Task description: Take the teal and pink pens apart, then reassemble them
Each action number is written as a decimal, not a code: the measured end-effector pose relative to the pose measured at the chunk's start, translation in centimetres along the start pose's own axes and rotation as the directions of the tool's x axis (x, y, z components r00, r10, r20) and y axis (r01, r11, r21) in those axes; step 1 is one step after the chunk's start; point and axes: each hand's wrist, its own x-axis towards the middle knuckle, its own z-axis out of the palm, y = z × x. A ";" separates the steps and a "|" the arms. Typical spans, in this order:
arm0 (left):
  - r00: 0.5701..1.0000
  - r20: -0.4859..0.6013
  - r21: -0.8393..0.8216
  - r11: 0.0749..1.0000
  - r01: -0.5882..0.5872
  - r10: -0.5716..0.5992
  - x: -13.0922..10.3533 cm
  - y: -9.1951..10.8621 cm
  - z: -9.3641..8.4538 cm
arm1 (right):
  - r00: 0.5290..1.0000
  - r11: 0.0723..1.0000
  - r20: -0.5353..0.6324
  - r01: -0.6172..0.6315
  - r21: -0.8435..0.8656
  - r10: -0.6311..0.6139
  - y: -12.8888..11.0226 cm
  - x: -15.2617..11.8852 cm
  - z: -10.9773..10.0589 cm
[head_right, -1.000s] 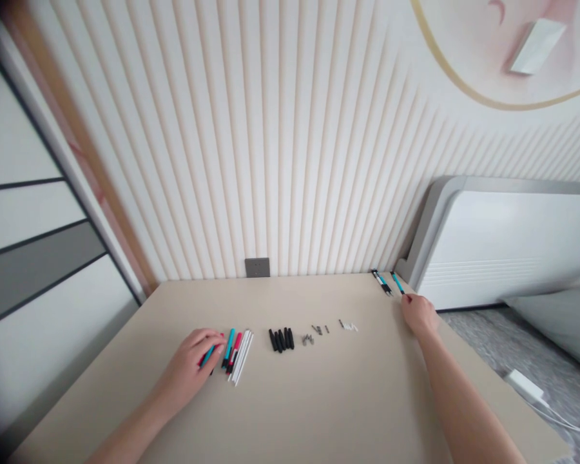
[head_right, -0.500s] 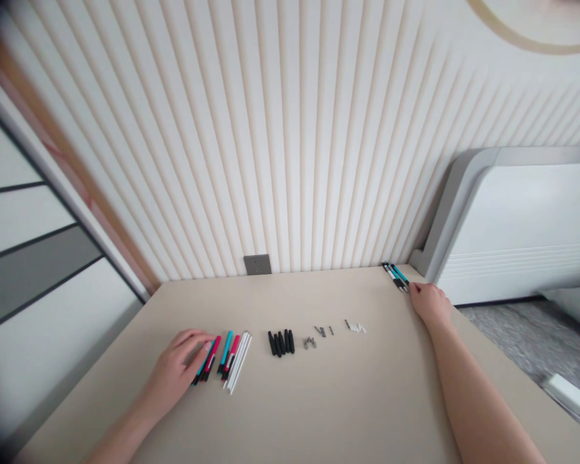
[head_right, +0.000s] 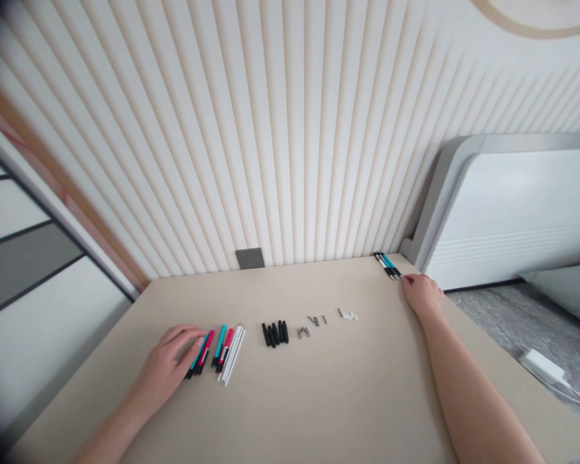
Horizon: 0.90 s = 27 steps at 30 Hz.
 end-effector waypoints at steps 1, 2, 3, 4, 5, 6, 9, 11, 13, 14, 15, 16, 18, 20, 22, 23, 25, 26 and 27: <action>1.000 0.002 0.000 1.000 0.003 -0.003 0.0 0.0 0.0 | 1.000 1.000 0.004 0.008 -0.004 -0.008 -0.1 0.0 0.0; 1.000 0.005 -0.001 1.000 0.006 -0.006 0.0 0.0 0.0 | 1.000 1.000 0.006 0.013 -0.008 -0.013 -0.1 0.0 0.0; 1.000 0.007 -0.003 1.000 0.009 -0.009 0.0 0.0 0.0 | 1.000 1.000 0.009 0.017 -0.009 -0.017 -0.2 0.0 0.0; 1.000 0.010 -0.006 1.000 0.011 -0.011 0.0 0.0 0.0 | 1.000 1.000 0.011 0.019 -0.010 -0.019 -0.2 -0.1 -0.1; 1.000 0.013 -0.009 1.000 0.013 -0.013 0.0 0.0 0.0 | 1.000 1.000 0.012 0.019 -0.008 -0.019 -0.3 -0.2 -0.1; 1.000 0.020 -0.010 1.000 0.014 -0.013 0.0 -0.1 0.0 | 1.000 1.000 0.011 0.018 -0.005 -0.018 -0.3 -0.2 -0.2; 0.999 0.027 -0.007 1.000 0.018 -0.017 -0.1 -0.4 0.0 | 1.000 1.000 0.013 0.022 0.010 -0.022 -0.2 -0.4 -0.2; 0.999 0.017 -0.004 1.000 0.029 -0.029 0.0 -0.9 0.0 | 0.999 1.000 0.021 0.024 0.019 -0.024 0.1 -0.4 0.0; 0.999 0.003 -0.006 0.999 0.052 -0.052 0.0 -1.7 -0.2 | 0.999 1.000 0.036 0.014 0.023 -0.015 0.5 -0.1 0.4; 0.998 -0.009 -0.003 0.998 0.070 -0.070 0.0 -2.2 -0.3 | 0.999 1.000 0.042 0.004 0.024 -0.005 0.7 0.1 0.6; 0.995 -0.018 0.000 0.996 0.094 -0.094 0.0 -2.7 -0.5 | 0.999 1.000 0.053 0.002 0.026 -0.003 0.9 0.3 0.9; 0.992 -0.021 0.002 0.992 0.124 -0.124 -0.1 -3.2 -0.6 | 0.998 0.999 0.054 0.008 0.033 -0.009 1.1 0.5 1.1; 0.985 -0.032 0.002 0.985 0.171 -0.171 -0.4 -4.1 -1.0 | 1.000 0.999 0.021 0.020 0.050 -0.021 1.2 0.6 1.3; 0.985 -0.024 -0.009 0.986 0.168 -0.168 -0.6 -4.4 -1.2 | 0.999 0.997 -0.019 0.038 0.066 -0.037 1.1 0.2 1.2; 0.992 0.013 -0.027 0.991 0.129 -0.128 -0.8 -4.0 -1.3 | 0.998 0.996 -0.046 0.056 0.069 -0.053 0.8 -0.7 0.8; 0.995 0.043 -0.041 0.994 0.097 -0.095 -0.8 -3.6 -1.3 | 0.996 0.995 -0.060 0.064 0.070 -0.060 0.6 -1.3 0.5; 0.995 0.101 -0.079 0.996 0.028 -0.020 -0.8 -2.7 -1.4 | 0.991 0.994 -0.118 0.072 0.088 -0.061 0.0 -2.6 -0.1; 0.992 0.122 -0.099 0.995 -0.003 0.015 -0.8 -2.2 -1.5 | 0.985 0.991 -0.163 0.079 0.110 -0.060 -0.5 -3.3 -0.5; 0.989 0.139 -0.117 0.993 -0.031 0.047 -0.8 -1.7 -1.5 | 0.974 0.987 -0.219 0.084 0.138 -0.052 -1.1 -4.0 -0.9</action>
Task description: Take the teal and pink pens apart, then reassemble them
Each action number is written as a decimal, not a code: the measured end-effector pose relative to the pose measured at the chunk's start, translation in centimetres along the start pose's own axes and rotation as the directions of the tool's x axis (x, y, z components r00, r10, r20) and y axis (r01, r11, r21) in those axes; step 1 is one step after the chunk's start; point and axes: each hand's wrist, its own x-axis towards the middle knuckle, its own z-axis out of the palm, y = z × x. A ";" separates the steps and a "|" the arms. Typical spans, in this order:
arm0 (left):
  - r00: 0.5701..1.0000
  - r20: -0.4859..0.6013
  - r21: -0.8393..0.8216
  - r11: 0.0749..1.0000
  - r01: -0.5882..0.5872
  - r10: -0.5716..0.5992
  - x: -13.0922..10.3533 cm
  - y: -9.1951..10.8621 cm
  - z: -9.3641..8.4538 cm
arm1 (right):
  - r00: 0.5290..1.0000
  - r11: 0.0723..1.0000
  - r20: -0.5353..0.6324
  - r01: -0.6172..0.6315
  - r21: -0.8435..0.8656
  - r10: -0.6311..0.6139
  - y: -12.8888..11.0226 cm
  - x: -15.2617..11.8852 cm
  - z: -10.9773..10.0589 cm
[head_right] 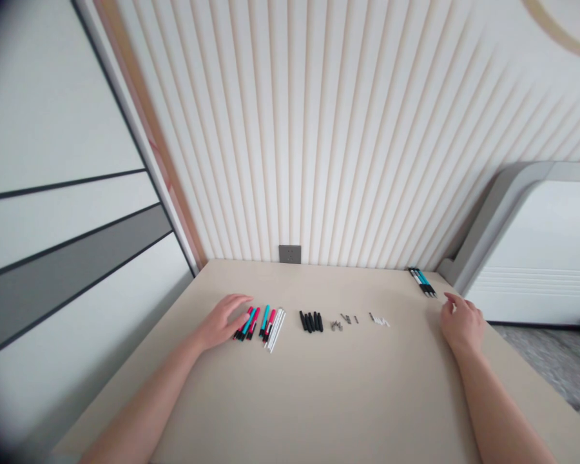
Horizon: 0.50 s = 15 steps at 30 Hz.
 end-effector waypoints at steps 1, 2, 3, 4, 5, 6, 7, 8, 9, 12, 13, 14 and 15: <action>0.999 0.031 -0.012 1.000 -0.029 0.029 0.0 0.4 0.0 | 0.999 0.999 -0.041 0.026 0.035 -0.025 -0.9 -0.6 -0.5; 0.996 0.063 -0.022 0.998 -0.058 0.059 0.1 0.8 0.1 | 0.994 0.995 -0.091 0.067 0.072 -0.060 -2.1 -1.1 -1.0; 0.991 0.098 -0.028 0.996 -0.084 0.086 0.1 1.1 0.1 | 0.985 0.986 -0.125 0.130 0.107 -0.116 -3.4 -1.7 -1.5; 0.986 0.129 -0.030 0.994 -0.105 0.108 0.1 1.3 0.2 | 0.973 0.972 -0.162 0.187 0.145 -0.163 -5.0 -2.4 -2.1; 0.981 0.152 -0.029 0.992 -0.121 0.124 0.1 1.4 0.3 | 0.959 0.951 -0.190 0.244 0.188 -0.208 -6.8 -3.1 -2.6; 0.977 0.168 -0.023 0.991 -0.132 0.134 0.0 1.5 0.5 | 0.943 0.923 -0.204 0.307 0.232 -0.262 -8.8 -4.1 -3.2; 0.973 0.182 -0.017 0.990 -0.142 0.142 0.0 1.5 0.7 | 0.924 0.886 -0.205 0.372 0.276 -0.323 -10.9 -5.1 -3.7; 0.969 0.196 -0.010 0.989 -0.150 0.149 0.0 1.4 0.8 | 0.903 0.846 -0.191 0.429 0.318 -0.386 -13.2 -6.4 -4.1; 0.966 0.209 -0.003 0.988 -0.157 0.154 0.0 1.3 1.0 | 0.875 0.801 -0.159 0.482 0.356 -0.456 -15.5 -7.7 -4.5; 0.957 0.244 0.016 0.986 -0.163 0.154 -0.1 1.0 1.6 | 0.711 0.618 -0.054 0.644 0.451 -0.701 -22.6 -12.4 -5.3; 0.958 0.244 0.023 0.987 -0.160 0.149 -0.2 0.9 1.7 | 0.636 0.552 -0.029 0.689 0.469 -0.771 -24.8 -13.9 -5.5; 0.961 0.238 0.032 0.987 -0.155 0.143 -0.2 0.8 1.8 | 0.564 0.489 -0.013 0.727 0.482 -0.826 -26.7 -15.3 -5.5; 0.963 0.230 0.039 0.987 -0.153 0.140 -0.2 0.7 1.9 | 0.501 0.437 0.003 0.753 0.492 -0.866 -28.4 -16.5 -5.5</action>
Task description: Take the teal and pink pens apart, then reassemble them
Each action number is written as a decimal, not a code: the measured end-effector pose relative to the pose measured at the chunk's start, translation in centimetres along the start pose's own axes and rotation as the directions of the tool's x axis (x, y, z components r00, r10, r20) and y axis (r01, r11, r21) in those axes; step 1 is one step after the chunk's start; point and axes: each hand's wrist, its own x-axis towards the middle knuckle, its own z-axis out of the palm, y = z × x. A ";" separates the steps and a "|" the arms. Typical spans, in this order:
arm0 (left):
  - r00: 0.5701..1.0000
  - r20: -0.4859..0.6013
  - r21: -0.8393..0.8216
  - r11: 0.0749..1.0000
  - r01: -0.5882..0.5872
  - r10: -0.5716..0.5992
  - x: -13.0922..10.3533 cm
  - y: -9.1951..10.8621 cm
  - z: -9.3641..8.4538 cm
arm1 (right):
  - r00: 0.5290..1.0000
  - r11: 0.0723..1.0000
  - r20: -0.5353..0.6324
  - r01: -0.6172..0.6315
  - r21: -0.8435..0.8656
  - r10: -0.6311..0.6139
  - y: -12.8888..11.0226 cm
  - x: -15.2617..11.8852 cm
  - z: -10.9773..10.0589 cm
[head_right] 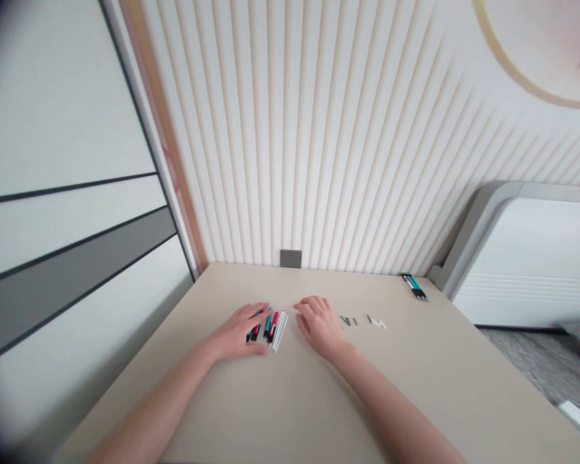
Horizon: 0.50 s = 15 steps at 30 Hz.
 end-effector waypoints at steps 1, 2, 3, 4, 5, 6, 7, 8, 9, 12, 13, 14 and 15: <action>1.000 -0.008 0.007 1.000 0.002 -0.002 0.0 -0.1 0.1 | 0.998 0.999 0.041 0.040 0.012 -0.041 -1.4 0.7 0.9; 1.000 -0.012 0.014 1.000 0.004 -0.004 0.0 -0.1 0.1 | 0.995 0.997 0.066 0.073 0.025 -0.075 -2.4 1.2 1.7; 1.000 -0.008 0.021 1.000 0.005 -0.005 0.0 -0.2 0.0 | 0.993 0.995 0.071 0.088 0.037 -0.090 -3.2 1.5 2.3; 1.000 0.004 0.028 1.000 0.006 -0.006 0.1 -0.2 -0.1 | 0.992 0.994 0.078 0.094 0.050 -0.098 -3.7 1.6 2.8; 1.000 0.022 0.035 0.999 0.003 -0.004 0.3 -0.2 -0.3 | 0.992 0.994 0.080 0.091 0.062 -0.096 -3.9 1.5 3.2; 0.999 0.047 0.041 0.999 -0.006 0.004 0.5 -0.2 -0.4 | 0.993 0.994 0.082 0.079 0.074 -0.085 -4.0 1.4 3.5; 0.997 0.070 0.046 0.999 -0.021 0.018 0.7 -0.2 -0.6 | 0.994 0.994 0.086 0.064 0.086 -0.071 -3.9 1.1 3.6; 0.995 0.089 0.047 0.998 -0.042 0.037 1.0 -0.2 -0.7 | 0.994 0.994 0.093 0.046 0.098 -0.055 -3.8 0.8 3.7; 0.993 0.099 0.044 0.997 -0.064 0.059 1.3 -0.2 -0.8 | 0.994 0.994 0.101 0.029 0.107 -0.040 -3.6 0.5 3.7; 0.991 0.069 0.018 0.993 -0.113 0.111 2.2 -0.2 -0.6 | 0.992 0.993 0.127 -0.007 0.115 -0.007 -3.2 -0.1 3.4; 0.991 0.051 0.005 0.992 -0.122 0.122 2.4 -0.2 -0.5 | 0.991 0.994 0.135 -0.009 0.112 -0.006 -3.2 -0.1 3.3; 0.991 0.035 -0.006 0.992 -0.126 0.126 2.5 -0.3 -0.4 | 0.990 0.994 0.143 -0.008 0.109 -0.008 -3.1 -0.1 3.3; 0.992 0.022 -0.017 0.992 -0.126 0.126 2.5 -0.4 -0.2 | 0.988 0.994 0.152 -0.003 0.107 -0.013 -3.1 0.0 3.3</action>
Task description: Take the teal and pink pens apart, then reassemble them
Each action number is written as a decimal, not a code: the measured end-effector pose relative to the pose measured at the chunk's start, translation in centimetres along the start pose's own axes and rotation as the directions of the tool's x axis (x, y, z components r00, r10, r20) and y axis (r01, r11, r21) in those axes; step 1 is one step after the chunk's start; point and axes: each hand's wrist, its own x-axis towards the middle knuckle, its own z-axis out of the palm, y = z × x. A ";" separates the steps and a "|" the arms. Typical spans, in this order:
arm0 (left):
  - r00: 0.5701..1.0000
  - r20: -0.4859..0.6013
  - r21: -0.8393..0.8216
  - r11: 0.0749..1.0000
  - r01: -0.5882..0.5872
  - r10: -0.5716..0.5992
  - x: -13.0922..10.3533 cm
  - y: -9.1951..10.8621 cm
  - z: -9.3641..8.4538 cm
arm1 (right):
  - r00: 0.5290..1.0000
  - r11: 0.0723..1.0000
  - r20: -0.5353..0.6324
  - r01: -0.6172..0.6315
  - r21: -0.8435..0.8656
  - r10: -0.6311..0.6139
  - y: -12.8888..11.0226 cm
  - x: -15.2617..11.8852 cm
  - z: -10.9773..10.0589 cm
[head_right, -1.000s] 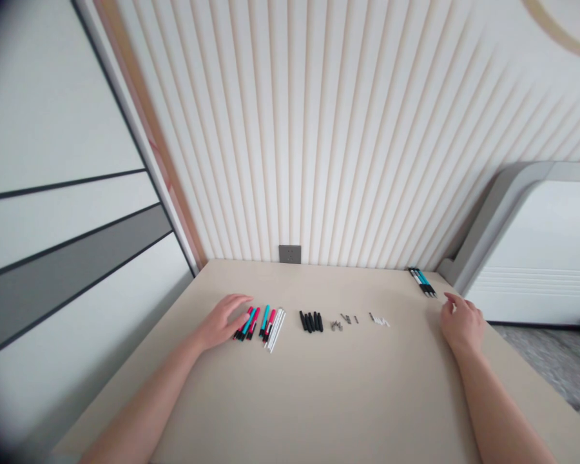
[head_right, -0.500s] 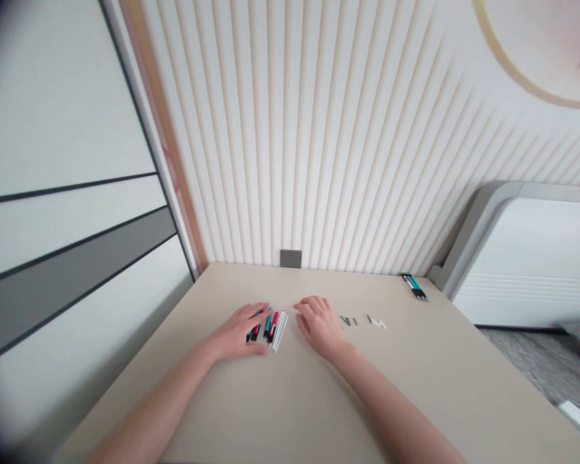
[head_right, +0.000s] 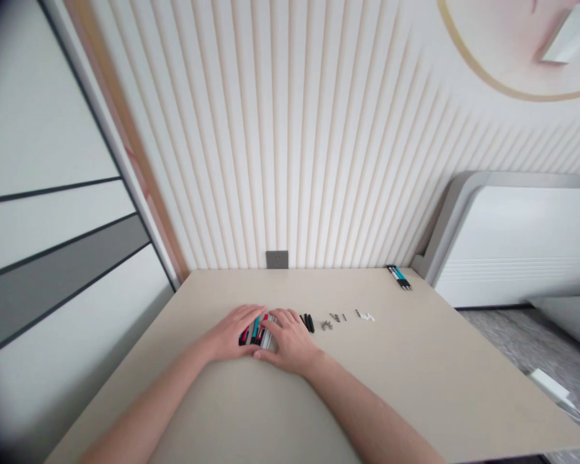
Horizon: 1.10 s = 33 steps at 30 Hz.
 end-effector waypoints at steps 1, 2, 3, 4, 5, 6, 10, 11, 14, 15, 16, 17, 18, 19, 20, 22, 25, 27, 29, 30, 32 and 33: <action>1.000 -0.010 -0.010 1.000 0.002 -0.002 0.0 -0.1 0.1 | 1.000 1.000 0.008 0.003 0.000 -0.003 0.0 0.1 0.0; 1.000 -0.015 -0.021 1.000 0.002 -0.003 -0.1 -0.2 0.2 | 1.000 1.000 0.015 0.003 0.001 -0.003 0.1 0.2 0.0; 1.000 -0.015 -0.033 0.999 0.001 -0.002 -0.2 -0.2 0.2 | 1.000 1.000 0.021 -0.001 0.002 0.001 0.1 0.3 0.1; 1.000 -0.013 -0.046 0.999 0.001 -0.002 -0.3 -0.2 0.2 | 1.000 1.000 0.027 -0.007 0.002 0.007 0.1 0.3 0.1; 1.000 -0.008 -0.057 0.998 0.003 -0.003 -0.4 -0.2 0.2 | 0.999 1.000 0.032 -0.014 0.002 0.014 0.1 0.3 0.1; 1.000 0.000 -0.065 0.998 0.007 -0.007 -0.4 -0.2 0.1 | 0.999 1.000 0.038 -0.019 0.000 0.019 0.1 0.3 0.1; 0.999 0.040 -0.069 0.997 0.027 -0.025 -0.4 0.1 -0.1 | 0.998 1.000 0.057 -0.018 -0.008 0.018 0.3 0.0 0.0; 0.999 0.047 -0.069 0.997 0.027 -0.024 -0.4 0.2 -0.1 | 0.998 1.000 0.063 -0.014 -0.013 0.015 0.4 -0.1 -0.1; 0.999 0.043 -0.070 0.997 0.017 -0.014 -0.4 0.2 -0.1 | 0.997 0.999 0.080 -0.007 -0.035 0.010 0.7 -0.3 -0.2; 0.999 0.042 -0.068 0.998 0.014 -0.011 -0.5 0.2 -0.1 | 0.997 0.999 0.083 -0.007 -0.041 0.010 0.8 -0.4 -0.2; 0.999 0.041 -0.063 0.998 0.012 -0.009 -0.5 0.2 -0.1 | 0.996 0.999 0.084 -0.006 -0.044 0.010 0.8 -0.4 -0.3; 0.999 0.043 -0.056 0.998 0.011 -0.009 -0.6 0.1 -0.2 | 0.996 0.999 0.085 -0.005 -0.046 0.009 0.8 -0.5 -0.3; 0.999 0.043 -0.046 0.999 0.013 -0.011 -0.7 0.1 -0.2 | 0.996 0.999 0.085 -0.001 -0.046 0.005 0.8 -0.5 -0.4; 0.999 0.042 -0.035 0.999 0.018 -0.016 -0.9 0.0 -0.3 | 0.996 0.999 0.085 0.004 -0.045 -0.001 0.8 -0.6 -0.5; 0.999 0.040 -0.025 0.999 0.023 -0.022 -1.0 0.0 -0.4 | 0.996 0.999 0.085 0.012 -0.045 -0.008 0.7 -0.6 -0.6; 0.999 0.034 -0.016 0.999 0.030 -0.029 -1.2 0.0 -0.5 | 0.997 0.999 0.075 0.027 -0.043 -0.024 0.6 -0.6 -0.9; 1.000 0.018 -0.027 0.999 0.022 -0.021 -1.3 0.1 -0.7 | 0.999 0.998 0.020 0.036 -0.054 -0.035 0.8 -0.4 -1.2; 1.000 0.010 -0.032 0.999 0.014 -0.014 -1.3 0.2 -0.7 | 0.999 0.998 -0.043 0.020 -0.067 -0.023 1.1 -0.4 -1.5; 1.000 0.008 -0.030 1.000 0.009 -0.009 -1.2 0.3 -0.7 | 0.994 0.997 -0.108 -0.014 -0.075 0.006 1.8 -0.3 -1.7; 1.000 0.008 -0.030 1.000 0.005 -0.005 -1.1 0.3 -0.7 | 0.990 0.997 -0.137 -0.036 -0.075 0.025 2.1 -0.4 -1.7; 1.000 0.002 -0.032 0.999 -0.003 0.003 -1.0 0.4 -0.8 | 0.981 0.994 -0.184 -0.077 -0.074 0.062 2.8 -0.4 -1.8; 1.000 -0.006 -0.035 0.999 -0.005 0.005 -1.0 0.4 -0.9 | 0.977 0.993 -0.201 -0.092 -0.073 0.076 3.1 -0.4 -1.9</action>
